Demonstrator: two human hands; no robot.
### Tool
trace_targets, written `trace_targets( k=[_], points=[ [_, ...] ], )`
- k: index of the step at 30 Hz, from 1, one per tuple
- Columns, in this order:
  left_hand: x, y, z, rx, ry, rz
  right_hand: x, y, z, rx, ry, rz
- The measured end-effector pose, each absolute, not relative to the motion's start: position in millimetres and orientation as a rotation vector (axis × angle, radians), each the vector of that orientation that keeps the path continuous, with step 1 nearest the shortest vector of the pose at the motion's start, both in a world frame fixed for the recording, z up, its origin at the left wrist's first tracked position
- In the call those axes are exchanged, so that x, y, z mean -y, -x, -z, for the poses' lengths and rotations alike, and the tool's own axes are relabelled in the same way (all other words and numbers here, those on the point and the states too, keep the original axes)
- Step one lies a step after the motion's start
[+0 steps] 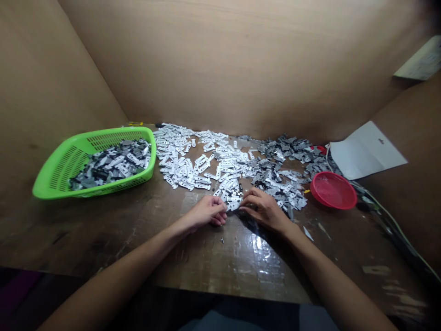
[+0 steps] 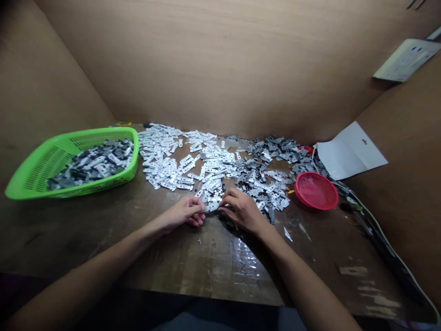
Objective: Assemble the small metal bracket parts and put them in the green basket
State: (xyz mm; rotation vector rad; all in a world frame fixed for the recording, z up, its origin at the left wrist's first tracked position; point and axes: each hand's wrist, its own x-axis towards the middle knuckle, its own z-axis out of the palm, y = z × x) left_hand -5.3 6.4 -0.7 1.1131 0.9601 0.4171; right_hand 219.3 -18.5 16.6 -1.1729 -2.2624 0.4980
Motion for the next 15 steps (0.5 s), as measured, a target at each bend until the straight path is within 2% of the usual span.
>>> trace_targets(
  k=[15],
  points=[
    [-6.9, 6.3, 0.5, -0.929, -1.053, -0.444, 17.6, -219.0, -12.3, 2.278, 1.222, -0.520]
  ],
)
